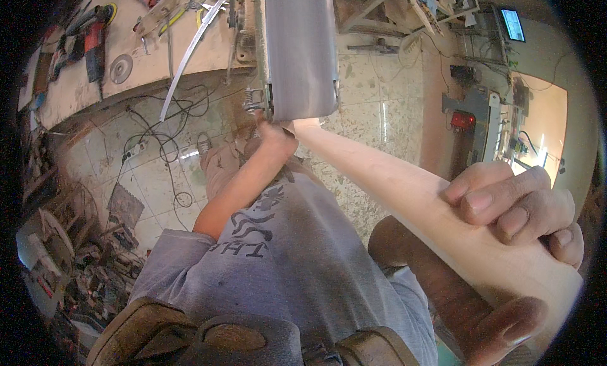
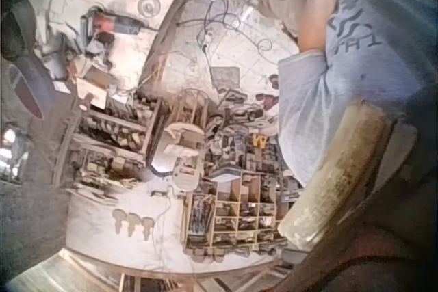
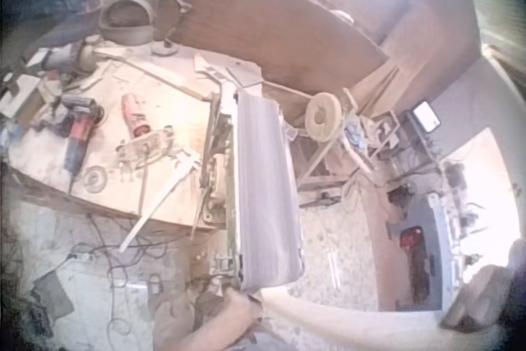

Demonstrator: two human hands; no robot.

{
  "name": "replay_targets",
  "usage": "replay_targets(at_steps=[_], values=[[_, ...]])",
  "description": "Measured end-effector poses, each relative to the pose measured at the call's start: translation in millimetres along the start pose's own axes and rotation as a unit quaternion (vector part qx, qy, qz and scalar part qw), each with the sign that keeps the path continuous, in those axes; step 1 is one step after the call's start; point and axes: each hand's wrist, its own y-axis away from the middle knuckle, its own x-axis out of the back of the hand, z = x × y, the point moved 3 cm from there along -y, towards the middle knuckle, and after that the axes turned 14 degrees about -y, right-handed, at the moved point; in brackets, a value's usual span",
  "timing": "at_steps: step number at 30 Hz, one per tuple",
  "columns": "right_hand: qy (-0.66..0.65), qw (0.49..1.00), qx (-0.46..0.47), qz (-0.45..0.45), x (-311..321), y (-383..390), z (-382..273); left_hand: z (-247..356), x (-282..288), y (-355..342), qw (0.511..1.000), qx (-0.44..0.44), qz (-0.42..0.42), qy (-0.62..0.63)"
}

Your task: The person uses a belt sander to sand different sides of a wooden guitar neck, then uses calipers to measure the thickness of the neck before returning to the sander.

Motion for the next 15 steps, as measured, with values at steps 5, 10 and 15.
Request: replay_targets(at_steps=[5, 10, 15], values=[[0.012, 0.999, 0.004, 0.037, 0.3, 0.9, 0.8, 1.4, -11.2, 10.4, 1.000, 0.019, 0.008, -0.007], [0.040, 0.997, 0.028, 0.055, 1.4, 2.3, 5.2, 4.1, -18.2, 18.1, 1.000, 0.017, 0.010, 0.001], [0.144, 0.985, -0.046, 0.086, 3.6, -1.5, -3.3, 3.5, -16.0, 14.3, 1.000, 0.024, 0.008, 0.000]])
